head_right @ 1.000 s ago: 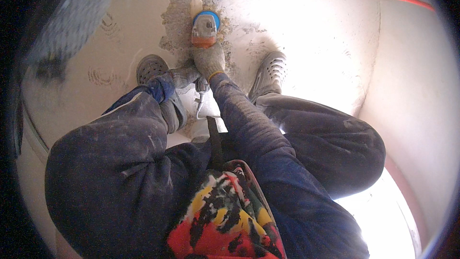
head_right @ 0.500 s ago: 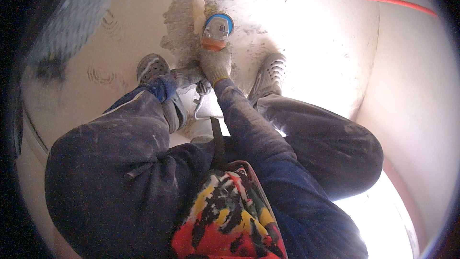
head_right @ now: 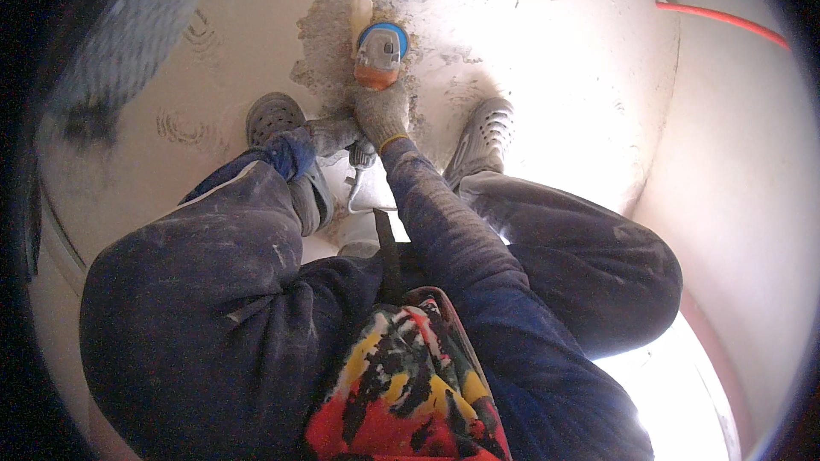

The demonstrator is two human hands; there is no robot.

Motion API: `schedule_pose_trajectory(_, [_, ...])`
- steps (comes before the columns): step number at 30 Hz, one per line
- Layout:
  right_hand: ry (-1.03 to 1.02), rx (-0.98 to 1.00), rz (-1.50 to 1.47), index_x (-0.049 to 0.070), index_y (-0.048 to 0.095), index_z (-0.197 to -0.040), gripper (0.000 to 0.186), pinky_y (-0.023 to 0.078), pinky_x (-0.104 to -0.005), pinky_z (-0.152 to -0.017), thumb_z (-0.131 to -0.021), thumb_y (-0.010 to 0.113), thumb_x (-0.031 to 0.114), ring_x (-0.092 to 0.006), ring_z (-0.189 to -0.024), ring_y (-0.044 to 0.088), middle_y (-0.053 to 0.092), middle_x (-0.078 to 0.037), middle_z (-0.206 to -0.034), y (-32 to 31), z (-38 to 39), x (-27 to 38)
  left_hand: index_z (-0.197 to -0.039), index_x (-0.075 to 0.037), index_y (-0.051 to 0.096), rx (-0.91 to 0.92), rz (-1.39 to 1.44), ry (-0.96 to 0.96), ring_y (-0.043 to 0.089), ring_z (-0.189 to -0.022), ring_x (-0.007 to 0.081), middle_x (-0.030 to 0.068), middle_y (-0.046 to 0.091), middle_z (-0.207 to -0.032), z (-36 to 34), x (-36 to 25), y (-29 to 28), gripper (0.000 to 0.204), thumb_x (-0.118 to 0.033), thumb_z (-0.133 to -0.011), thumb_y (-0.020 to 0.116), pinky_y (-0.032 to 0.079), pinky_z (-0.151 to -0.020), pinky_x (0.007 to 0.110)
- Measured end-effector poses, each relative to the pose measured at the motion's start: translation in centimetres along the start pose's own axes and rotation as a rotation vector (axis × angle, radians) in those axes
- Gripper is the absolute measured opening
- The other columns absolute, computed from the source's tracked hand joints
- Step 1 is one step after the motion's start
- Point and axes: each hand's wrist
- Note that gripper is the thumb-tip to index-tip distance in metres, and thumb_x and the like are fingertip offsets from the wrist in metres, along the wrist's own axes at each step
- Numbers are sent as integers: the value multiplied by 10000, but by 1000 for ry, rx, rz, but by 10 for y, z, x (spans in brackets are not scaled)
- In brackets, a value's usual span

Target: The person kneels on a light-colored floor and uses an angle grinder to grind a patch of material. They hold the tool with both hands and move it back and forth over the same area, generating dust.

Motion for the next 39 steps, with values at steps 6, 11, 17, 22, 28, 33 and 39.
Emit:
schedule_pose_trajectory(6, [-11, -7, -19, 6, 646, -1093, 494, 542, -356, -709, -676, 812, 214, -226, -832, 672, 689, -114, -948, 4, -4, -8, -1064, -12, 634, -6, 1, -3, 650, -847, 172, 89, 686, -922, 2, 1, -2, 370, -193, -761, 748, 521, -747, 334])
schedule_pose_trajectory(11, [-75, -25, -23, -2, 646, -1086, 491, 543, -356, -712, -682, 803, 228, -230, -833, 677, 692, -126, -942, 7, -4, -10, -1068, -12, 632, -10, 3, -5, 651, -850, 172, 89, 686, -924, 2, 1, -3, 375, -196, -762, 748, 521, -749, 334])
schedule_pose_trajectory(17, [-50, -12, 62, 41, 653, -1079, 430, 534, -418, -779, -709, 742, 242, -330, -938, 683, 706, -168, -1003, 4, -1, -3, -1073, -11, 630, -9, 11, -5, 651, -853, 173, 90, 686, -927, 1, 1, -5, 380, -199, -764, 747, 522, -752, 334])
schedule_pose_trajectory(22, [-64, -7, 70, 22, 654, -1058, 430, 537, -399, -731, -712, 748, 259, -304, -871, 685, 702, -159, -943, 5, -3, -4, -1077, -11, 629, -10, 14, -6, 651, -856, 173, 91, 686, -929, 1, 1, -5, 385, -202, -765, 747, 523, -754, 334])
schedule_pose_trajectory(28, [-12, 19, 84, 5, 638, -1062, 436, 544, -350, -641, -730, 775, 253, -228, -732, 685, 690, -121, -869, 9, -13, -12, -1082, -10, 627, -9, 12, -9, 651, -859, 174, 91, 685, -932, 2, 3, -3, 390, -205, -766, 747, 523, -757, 334])
schedule_pose_trajectory(33, [-13, -5, 77, 6, 641, -1064, 424, 545, -355, -645, -746, 766, 258, -222, -742, 687, 691, -122, -870, 7, -5, -4, -1086, -10, 625, -8, 11, -12, 651, -861, 174, 92, 685, -935, 4, 5, -1, 394, -208, -767, 747, 524, -759, 334])
schedule_pose_trajectory(39, [-19, 19, 32, 8, 668, -1058, 428, 542, -351, -682, -727, 777, 257, -214, -792, 689, 698, -125, -884, 2, 1, 3, -1091, -9, 623, -5, 19, -9, 652, -864, 174, 92, 685, -938, 3, 9, 0, 400, -211, -768, 747, 524, -761, 334])
Point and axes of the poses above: each hand's wrist, its own z-axis away from the middle knuckle, its own y-axis out of the palm, x = y × z
